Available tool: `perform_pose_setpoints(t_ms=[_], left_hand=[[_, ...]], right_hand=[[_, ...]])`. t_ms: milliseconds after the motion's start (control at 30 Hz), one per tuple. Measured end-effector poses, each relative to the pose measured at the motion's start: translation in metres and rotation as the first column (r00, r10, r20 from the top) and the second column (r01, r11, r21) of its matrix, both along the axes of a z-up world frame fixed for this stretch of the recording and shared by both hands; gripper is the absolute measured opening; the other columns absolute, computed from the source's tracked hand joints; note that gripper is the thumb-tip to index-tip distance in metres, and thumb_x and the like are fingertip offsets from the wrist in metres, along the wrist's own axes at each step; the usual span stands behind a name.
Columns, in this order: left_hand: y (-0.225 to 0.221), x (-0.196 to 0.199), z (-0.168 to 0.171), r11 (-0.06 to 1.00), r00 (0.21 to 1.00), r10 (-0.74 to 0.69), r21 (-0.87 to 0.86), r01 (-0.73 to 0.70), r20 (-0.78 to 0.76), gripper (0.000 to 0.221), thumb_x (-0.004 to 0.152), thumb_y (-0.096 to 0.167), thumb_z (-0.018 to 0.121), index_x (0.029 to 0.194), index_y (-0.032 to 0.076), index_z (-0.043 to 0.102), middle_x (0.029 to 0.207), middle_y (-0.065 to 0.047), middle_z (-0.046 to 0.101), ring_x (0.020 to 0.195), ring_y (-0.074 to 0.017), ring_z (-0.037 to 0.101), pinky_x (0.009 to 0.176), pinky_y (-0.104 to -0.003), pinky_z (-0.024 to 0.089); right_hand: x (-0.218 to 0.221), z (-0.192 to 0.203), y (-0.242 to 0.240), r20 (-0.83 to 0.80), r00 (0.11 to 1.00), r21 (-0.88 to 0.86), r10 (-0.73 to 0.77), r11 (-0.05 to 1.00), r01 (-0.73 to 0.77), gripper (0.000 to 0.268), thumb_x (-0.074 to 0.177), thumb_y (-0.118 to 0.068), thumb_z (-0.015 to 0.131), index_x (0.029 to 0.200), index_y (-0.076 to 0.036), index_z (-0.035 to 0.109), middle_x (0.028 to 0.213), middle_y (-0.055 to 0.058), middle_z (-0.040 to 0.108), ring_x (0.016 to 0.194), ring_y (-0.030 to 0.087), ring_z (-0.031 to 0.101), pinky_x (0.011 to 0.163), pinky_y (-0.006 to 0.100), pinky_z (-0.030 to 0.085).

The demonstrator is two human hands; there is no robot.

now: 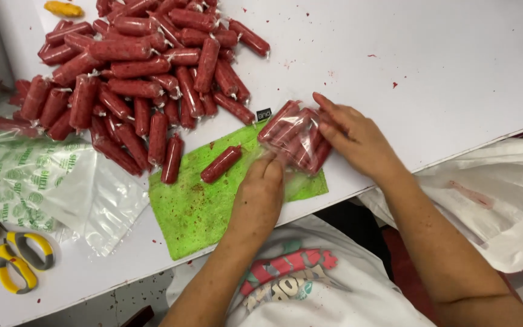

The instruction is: The person places several red meat products in plastic casings into a plastic bag, adds a label, and passes the bag toward a heat sealer.

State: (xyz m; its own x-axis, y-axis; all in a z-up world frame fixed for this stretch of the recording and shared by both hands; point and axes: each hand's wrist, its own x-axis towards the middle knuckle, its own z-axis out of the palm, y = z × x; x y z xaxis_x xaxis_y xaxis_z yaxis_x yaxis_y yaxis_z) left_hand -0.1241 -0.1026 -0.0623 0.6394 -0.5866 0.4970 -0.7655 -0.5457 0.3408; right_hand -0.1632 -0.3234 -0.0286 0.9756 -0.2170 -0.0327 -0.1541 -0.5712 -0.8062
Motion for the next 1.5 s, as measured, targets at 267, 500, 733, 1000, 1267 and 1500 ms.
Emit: perform_pose_setpoints(t_ms=[267,500,733,1000,1267,1500], left_hand=[[0.042,-0.008,-0.022,0.957,0.995,0.101,0.274,-0.097,-0.001,0.016,0.091,0.032,0.069,0.101,0.019,0.070,0.087,-0.003,0.065,0.079,-0.0259,0.070,0.061,-0.037,0.059],[-0.025,0.003,-0.008,0.949,0.992,0.051,0.302,-0.084,0.116,0.003,0.087,0.014,0.061,0.085,0.015,0.062,0.076,-0.004,0.062,0.067,-0.0250,0.069,0.051,-0.036,0.057],[0.010,-0.014,0.055,0.922,0.940,0.098,0.386,0.038,-0.326,0.027,0.095,0.032,0.066,0.076,0.012,0.063,0.074,-0.005,0.063,0.066,-0.0324,0.064,0.046,-0.049,0.048],[0.002,0.021,0.007,0.896,0.972,0.229,0.379,-0.233,0.056,0.053,0.078,0.036,0.072,0.125,0.012,0.064,0.091,-0.009,0.064,0.082,-0.0306,0.069,0.056,-0.044,0.060],[0.023,-0.038,0.051,0.941,0.979,0.182,0.306,-0.147,-0.090,0.043,0.075,0.034,0.070,0.109,0.009,0.062,0.091,-0.014,0.060,0.076,-0.0365,0.068,0.050,-0.047,0.057],[-0.004,-0.003,-0.007,0.942,0.974,0.223,0.265,-0.205,-0.039,0.056,0.074,0.024,0.074,0.126,0.007,0.060,0.094,-0.014,0.061,0.079,-0.0369,0.069,0.052,-0.050,0.058]], right_hand=[[0.039,0.029,-0.006,0.054,0.980,0.248,0.192,0.948,-0.199,0.074,0.100,-0.066,0.019,0.154,-0.019,0.039,0.160,0.017,0.036,0.145,0.052,0.021,0.118,0.065,0.016],[0.040,0.020,-0.001,0.131,0.930,0.297,0.344,0.881,-0.368,0.070,0.101,-0.063,0.022,0.158,-0.024,0.026,0.157,0.012,0.043,0.146,0.046,0.027,0.121,0.062,0.012],[0.010,0.073,-0.007,0.332,0.919,0.176,0.213,0.943,-0.282,0.062,0.106,-0.057,0.031,0.153,-0.017,0.037,0.162,0.008,0.038,0.156,0.031,0.028,0.130,0.056,0.006],[-0.020,-0.030,0.081,0.323,0.892,-0.576,0.318,0.813,-0.081,0.076,0.084,-0.006,0.056,0.157,-0.013,0.037,0.154,0.010,0.047,0.143,0.033,0.041,0.117,0.060,0.020],[-0.038,-0.032,0.065,0.473,0.863,-0.457,0.176,0.887,0.069,0.042,0.088,-0.006,0.061,0.126,-0.020,0.070,0.118,0.001,0.065,0.109,0.027,0.060,0.097,0.044,0.045],[-0.041,-0.029,0.075,0.607,0.779,-0.376,0.154,0.920,0.111,0.019,0.085,-0.014,0.074,0.102,-0.021,0.081,0.091,-0.003,0.064,0.079,0.021,0.060,0.076,0.035,0.053]])
